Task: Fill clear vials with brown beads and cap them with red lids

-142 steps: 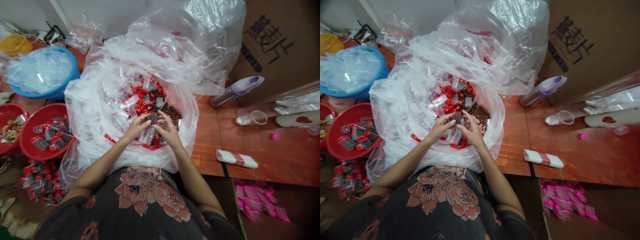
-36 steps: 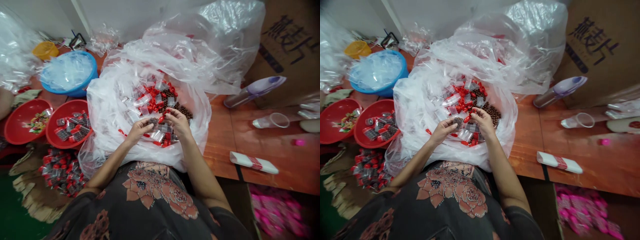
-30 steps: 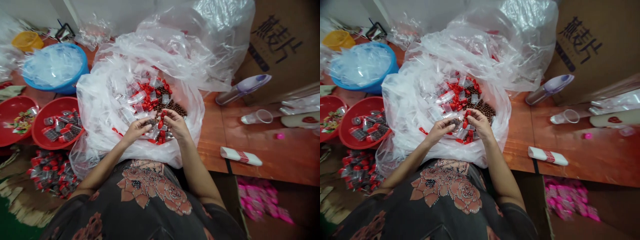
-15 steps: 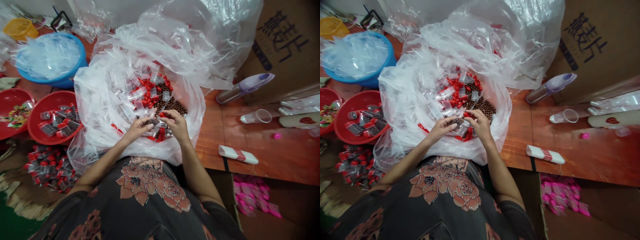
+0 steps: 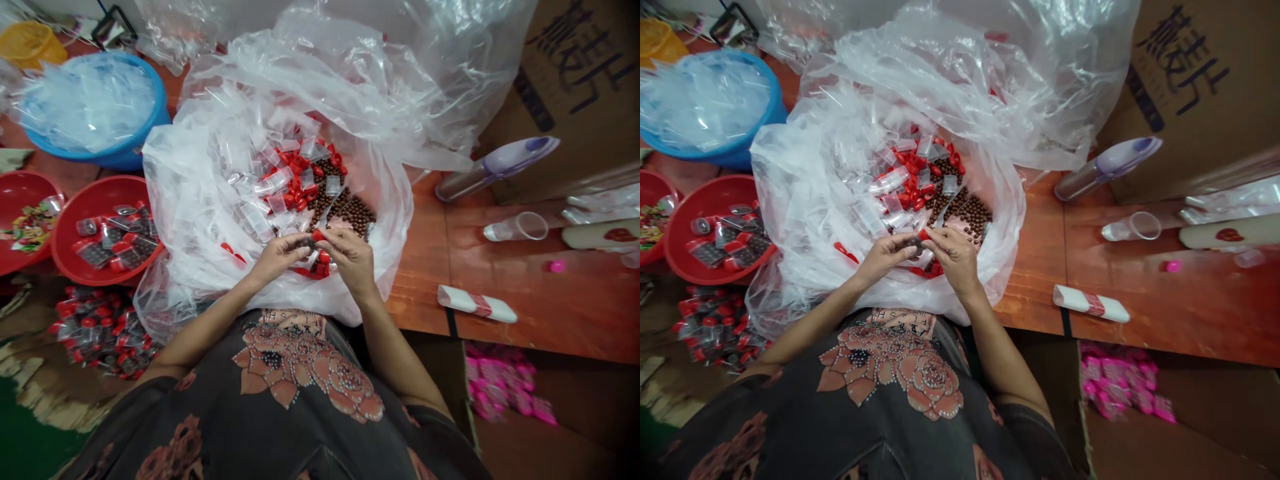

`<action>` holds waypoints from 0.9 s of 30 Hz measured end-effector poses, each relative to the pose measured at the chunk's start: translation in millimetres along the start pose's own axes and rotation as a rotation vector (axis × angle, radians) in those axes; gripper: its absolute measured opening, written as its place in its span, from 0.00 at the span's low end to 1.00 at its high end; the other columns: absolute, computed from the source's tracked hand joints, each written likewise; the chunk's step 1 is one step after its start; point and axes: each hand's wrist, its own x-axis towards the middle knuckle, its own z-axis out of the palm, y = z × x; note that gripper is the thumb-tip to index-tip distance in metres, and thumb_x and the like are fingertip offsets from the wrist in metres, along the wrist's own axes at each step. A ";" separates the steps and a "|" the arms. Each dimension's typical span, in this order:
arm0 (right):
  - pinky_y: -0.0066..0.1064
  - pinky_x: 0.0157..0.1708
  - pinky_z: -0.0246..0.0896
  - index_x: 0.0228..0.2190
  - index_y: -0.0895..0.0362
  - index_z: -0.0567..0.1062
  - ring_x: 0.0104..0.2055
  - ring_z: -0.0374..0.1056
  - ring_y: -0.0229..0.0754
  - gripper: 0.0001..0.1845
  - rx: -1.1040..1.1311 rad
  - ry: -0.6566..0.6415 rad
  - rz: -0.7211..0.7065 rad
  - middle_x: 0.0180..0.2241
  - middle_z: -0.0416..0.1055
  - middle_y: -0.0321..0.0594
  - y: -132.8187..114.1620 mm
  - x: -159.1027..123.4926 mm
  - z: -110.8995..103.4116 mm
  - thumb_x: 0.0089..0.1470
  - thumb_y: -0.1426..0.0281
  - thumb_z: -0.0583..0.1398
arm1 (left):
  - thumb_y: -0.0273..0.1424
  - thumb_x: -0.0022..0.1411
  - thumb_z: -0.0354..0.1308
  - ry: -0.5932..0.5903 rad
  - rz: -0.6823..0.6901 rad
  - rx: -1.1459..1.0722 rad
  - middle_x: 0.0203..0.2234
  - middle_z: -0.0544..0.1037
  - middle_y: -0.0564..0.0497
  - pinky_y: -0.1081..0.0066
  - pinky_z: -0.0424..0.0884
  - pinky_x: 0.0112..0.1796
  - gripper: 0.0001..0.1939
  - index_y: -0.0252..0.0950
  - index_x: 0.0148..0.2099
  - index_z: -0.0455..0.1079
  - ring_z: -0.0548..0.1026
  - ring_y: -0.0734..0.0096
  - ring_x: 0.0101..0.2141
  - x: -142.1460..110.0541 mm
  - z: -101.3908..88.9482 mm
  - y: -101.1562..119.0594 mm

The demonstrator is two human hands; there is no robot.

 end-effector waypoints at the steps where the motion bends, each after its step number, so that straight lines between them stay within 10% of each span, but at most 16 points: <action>1: 0.44 0.48 0.70 0.45 0.40 0.81 0.43 0.73 0.44 0.12 -0.007 -0.009 0.006 0.41 0.79 0.34 1.2 0.0 0.2 0.59 0.63 0.63 | 0.33 0.56 0.67 -0.006 0.000 0.012 0.41 0.80 0.47 0.67 0.76 0.40 0.18 0.40 0.50 0.79 0.77 0.69 0.35 0.0 -0.5 0.2; 13: 0.56 0.65 0.55 0.66 0.50 0.56 0.66 0.58 0.56 0.43 -0.264 -0.175 -0.114 0.63 0.62 0.49 21.7 -15.4 21.0 0.53 0.65 0.66 | 0.37 0.53 0.70 0.102 -0.115 -0.288 0.37 0.80 0.49 0.73 0.74 0.33 0.22 0.37 0.48 0.71 0.78 0.71 0.33 -4.1 17.0 -6.4; 21: 0.53 0.60 0.61 0.61 0.49 0.61 0.61 0.63 0.55 0.40 -0.181 -0.226 -0.150 0.59 0.66 0.48 18.4 -21.2 21.1 0.49 0.61 0.68 | 0.57 0.59 0.60 0.083 -0.195 -0.275 0.24 0.76 0.52 0.74 0.64 0.19 0.33 0.39 0.56 0.67 0.72 0.73 0.19 1.8 23.3 -10.5; 27: 0.42 0.46 0.73 0.52 0.49 0.64 0.44 0.73 0.45 0.27 0.185 0.019 0.213 0.43 0.73 0.40 21.4 -29.0 27.6 0.52 0.60 0.65 | 0.50 0.66 0.51 0.077 -0.145 -0.274 0.25 0.78 0.49 0.72 0.66 0.22 0.27 0.39 0.58 0.72 0.69 0.74 0.18 3.1 24.2 -8.1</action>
